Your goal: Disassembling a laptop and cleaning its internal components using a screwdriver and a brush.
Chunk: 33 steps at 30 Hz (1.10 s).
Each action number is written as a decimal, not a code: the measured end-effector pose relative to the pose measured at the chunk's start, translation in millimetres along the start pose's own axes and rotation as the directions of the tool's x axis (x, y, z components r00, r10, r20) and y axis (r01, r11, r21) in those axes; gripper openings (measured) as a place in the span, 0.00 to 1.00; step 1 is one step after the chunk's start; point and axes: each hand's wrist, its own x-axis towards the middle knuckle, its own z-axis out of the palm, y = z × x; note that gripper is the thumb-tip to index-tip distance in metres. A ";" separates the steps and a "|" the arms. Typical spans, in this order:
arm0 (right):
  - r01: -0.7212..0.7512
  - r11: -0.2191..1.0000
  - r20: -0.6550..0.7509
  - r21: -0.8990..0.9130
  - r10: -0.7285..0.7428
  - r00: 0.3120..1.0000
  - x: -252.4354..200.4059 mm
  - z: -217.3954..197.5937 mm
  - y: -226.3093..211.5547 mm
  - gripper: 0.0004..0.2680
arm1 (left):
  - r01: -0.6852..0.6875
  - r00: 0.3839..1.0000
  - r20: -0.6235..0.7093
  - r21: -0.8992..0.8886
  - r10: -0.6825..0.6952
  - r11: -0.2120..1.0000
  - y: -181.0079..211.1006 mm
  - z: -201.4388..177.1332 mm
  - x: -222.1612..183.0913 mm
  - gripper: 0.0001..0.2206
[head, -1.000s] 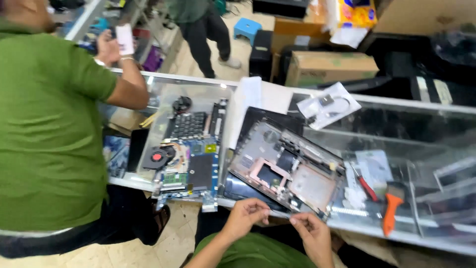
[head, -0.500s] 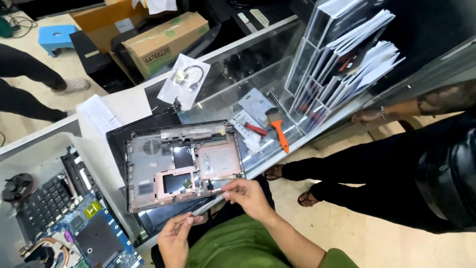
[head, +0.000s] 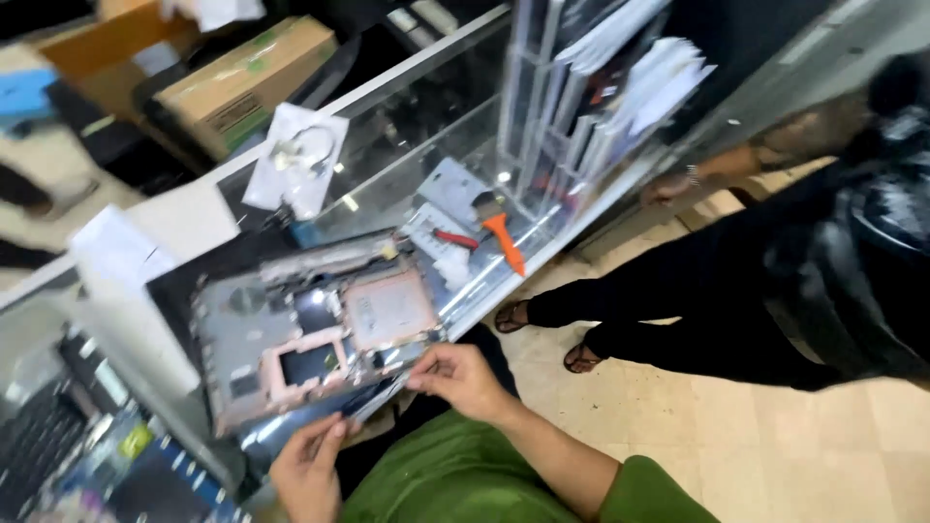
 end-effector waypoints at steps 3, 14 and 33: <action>0.022 1.000 -0.006 -0.001 -0.022 1.000 4.6 -1.4 17.7 0.04 | -0.083 0.996 0.020 -0.131 0.086 0.988 18.2 6.6 1.7 0.04; 0.004 0.988 -0.013 0.154 -0.002 1.000 -7.3 0.1 11.6 0.11 | -0.174 0.981 -0.008 -0.463 0.193 0.869 36.4 21.4 -5.4 0.12; -0.177 0.963 0.249 -0.206 0.226 0.942 -18.7 17.2 34.6 0.07 | -0.106 0.984 0.081 -0.451 0.159 0.886 36.9 21.7 -14.9 0.08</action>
